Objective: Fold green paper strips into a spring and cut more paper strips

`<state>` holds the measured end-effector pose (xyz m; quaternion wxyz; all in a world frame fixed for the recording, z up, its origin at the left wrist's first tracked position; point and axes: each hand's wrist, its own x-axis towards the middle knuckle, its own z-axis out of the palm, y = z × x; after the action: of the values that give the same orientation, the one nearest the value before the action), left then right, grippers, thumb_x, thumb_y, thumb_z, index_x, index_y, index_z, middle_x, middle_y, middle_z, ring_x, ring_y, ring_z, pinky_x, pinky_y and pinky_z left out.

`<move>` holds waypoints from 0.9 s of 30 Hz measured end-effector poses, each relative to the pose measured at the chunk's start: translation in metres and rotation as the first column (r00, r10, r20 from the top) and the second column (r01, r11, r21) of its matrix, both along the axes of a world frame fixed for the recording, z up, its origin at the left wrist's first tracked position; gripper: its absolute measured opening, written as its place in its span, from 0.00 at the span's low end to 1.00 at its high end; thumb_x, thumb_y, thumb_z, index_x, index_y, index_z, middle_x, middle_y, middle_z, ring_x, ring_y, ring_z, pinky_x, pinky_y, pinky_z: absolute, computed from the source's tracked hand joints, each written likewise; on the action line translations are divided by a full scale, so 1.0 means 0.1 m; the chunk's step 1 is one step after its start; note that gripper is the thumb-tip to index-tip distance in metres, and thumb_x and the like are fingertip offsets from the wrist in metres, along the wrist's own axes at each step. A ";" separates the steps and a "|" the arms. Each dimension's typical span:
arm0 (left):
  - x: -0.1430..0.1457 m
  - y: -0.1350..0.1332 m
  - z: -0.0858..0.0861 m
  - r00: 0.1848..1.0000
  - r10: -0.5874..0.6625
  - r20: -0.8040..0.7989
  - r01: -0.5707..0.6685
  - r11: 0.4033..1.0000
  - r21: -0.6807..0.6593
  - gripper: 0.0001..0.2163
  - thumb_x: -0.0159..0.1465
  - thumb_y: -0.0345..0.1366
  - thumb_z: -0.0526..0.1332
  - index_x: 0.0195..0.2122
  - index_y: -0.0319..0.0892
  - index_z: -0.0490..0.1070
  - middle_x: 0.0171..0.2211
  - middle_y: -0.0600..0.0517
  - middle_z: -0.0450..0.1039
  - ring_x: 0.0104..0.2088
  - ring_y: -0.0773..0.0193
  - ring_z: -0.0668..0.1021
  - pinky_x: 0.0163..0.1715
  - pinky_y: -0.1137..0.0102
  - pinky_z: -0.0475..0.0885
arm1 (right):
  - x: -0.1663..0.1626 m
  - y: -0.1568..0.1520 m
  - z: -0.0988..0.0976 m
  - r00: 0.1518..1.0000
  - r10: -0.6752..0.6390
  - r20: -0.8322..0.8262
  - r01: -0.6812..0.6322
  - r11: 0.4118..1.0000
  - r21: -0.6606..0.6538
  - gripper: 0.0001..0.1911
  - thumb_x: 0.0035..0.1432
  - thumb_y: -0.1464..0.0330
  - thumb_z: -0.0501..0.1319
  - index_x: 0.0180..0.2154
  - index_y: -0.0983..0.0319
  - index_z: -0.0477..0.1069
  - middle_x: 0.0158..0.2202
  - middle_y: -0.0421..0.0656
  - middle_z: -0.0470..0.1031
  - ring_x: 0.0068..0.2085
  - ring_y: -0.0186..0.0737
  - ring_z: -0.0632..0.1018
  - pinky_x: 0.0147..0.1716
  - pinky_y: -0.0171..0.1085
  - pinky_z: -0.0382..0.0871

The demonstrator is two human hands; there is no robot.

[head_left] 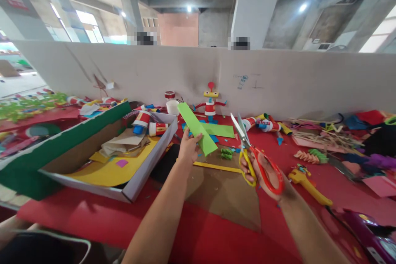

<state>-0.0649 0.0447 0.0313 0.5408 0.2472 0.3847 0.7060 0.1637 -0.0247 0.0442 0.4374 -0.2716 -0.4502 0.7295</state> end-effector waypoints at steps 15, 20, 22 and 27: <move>-0.10 0.00 -0.03 0.995 -0.096 -0.029 0.097 0.995 0.033 0.34 0.46 0.21 0.65 0.54 0.47 0.58 0.37 0.51 0.75 0.35 0.63 0.77 0.40 0.65 0.73 | 0.11 -0.25 -0.09 0.949 0.267 0.171 -0.225 0.947 -0.230 0.17 0.59 0.64 0.56 0.49 0.64 0.64 0.48 0.47 0.67 0.44 0.42 0.72 0.41 0.46 0.69; -0.10 0.00 -0.02 0.996 -0.087 0.013 0.087 0.996 0.019 0.33 0.47 0.20 0.64 0.53 0.46 0.59 0.38 0.50 0.75 0.35 0.64 0.77 0.41 0.66 0.72 | 0.08 -0.26 -0.06 0.936 0.301 0.184 -0.252 0.935 -0.250 0.18 0.59 0.63 0.56 0.49 0.63 0.63 0.48 0.47 0.67 0.44 0.42 0.72 0.41 0.46 0.70; -0.11 0.00 -0.02 0.996 -0.083 0.030 0.082 0.996 0.023 0.33 0.46 0.20 0.65 0.53 0.46 0.60 0.38 0.50 0.75 0.36 0.63 0.77 0.42 0.66 0.72 | 0.07 -0.25 -0.04 0.933 0.309 0.185 -0.259 0.933 -0.251 0.18 0.59 0.63 0.56 0.49 0.63 0.63 0.48 0.47 0.67 0.44 0.42 0.72 0.41 0.46 0.70; -0.11 -0.01 -0.01 0.996 -0.089 0.019 0.089 0.996 0.023 0.34 0.46 0.21 0.65 0.54 0.47 0.59 0.39 0.50 0.75 0.37 0.62 0.77 0.41 0.64 0.73 | 0.05 -0.34 -0.01 0.931 0.314 0.187 -0.268 0.934 -0.235 0.19 0.58 0.57 0.54 0.48 0.59 0.65 0.43 0.47 0.71 0.39 0.42 0.74 0.33 0.42 0.73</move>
<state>-0.0761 0.0432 0.0303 0.5728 0.2631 0.3603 0.6877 0.1689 -0.0583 0.0428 0.2406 -0.3250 -0.4538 0.7941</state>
